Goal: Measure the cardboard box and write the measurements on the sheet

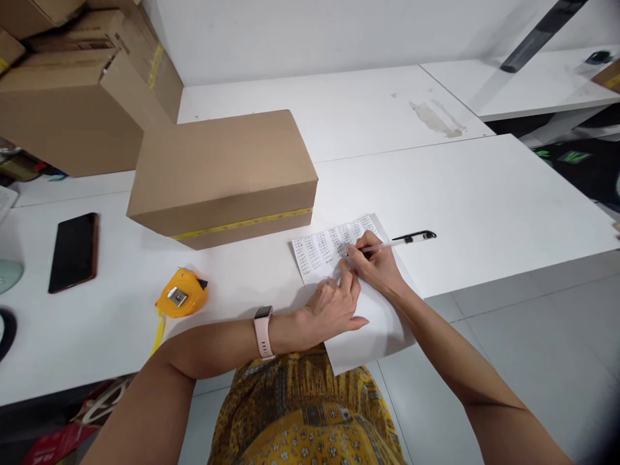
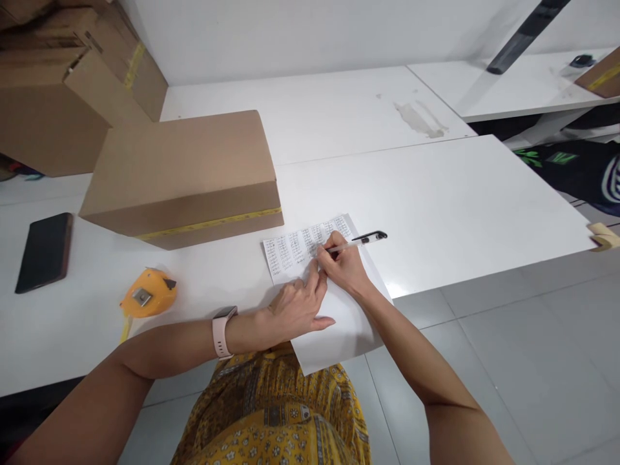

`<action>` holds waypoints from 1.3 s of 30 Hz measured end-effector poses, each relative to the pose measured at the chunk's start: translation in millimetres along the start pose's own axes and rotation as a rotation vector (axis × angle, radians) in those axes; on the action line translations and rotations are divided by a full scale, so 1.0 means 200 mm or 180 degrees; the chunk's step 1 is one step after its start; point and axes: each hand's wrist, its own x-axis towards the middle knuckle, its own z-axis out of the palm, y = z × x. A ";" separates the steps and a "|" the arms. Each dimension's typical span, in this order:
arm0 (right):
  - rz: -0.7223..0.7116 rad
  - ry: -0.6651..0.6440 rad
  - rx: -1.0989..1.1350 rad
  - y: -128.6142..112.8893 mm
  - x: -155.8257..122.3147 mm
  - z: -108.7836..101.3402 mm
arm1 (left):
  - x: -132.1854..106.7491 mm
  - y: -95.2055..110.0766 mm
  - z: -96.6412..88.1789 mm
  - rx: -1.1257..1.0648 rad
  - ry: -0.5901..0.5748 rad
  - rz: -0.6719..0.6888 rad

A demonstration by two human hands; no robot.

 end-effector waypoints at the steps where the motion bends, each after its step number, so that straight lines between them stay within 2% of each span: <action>1: -0.0002 0.0012 -0.0001 0.00 0.00 -0.01 | 0.00 0.00 0.00 0.0017 -0.0003 -0.0011; 7: 0.0012 -0.0025 0.0053 -0.01 0.02 -0.03 | 0.01 0.01 0.00 0.0041 0.0041 -0.0032; 14: 0.0020 -0.0060 0.0037 -0.01 0.01 -0.02 | 0.01 0.00 -0.01 -0.0029 -0.0066 -0.0027; 28: -0.0001 -0.0094 0.0004 0.00 0.01 -0.01 | 0.01 0.00 0.01 -0.0015 0.0000 -0.0015; 39: -0.0026 -0.0039 -0.0003 0.01 0.02 -0.01 | 0.01 0.00 -0.02 -0.0040 -0.0129 0.0000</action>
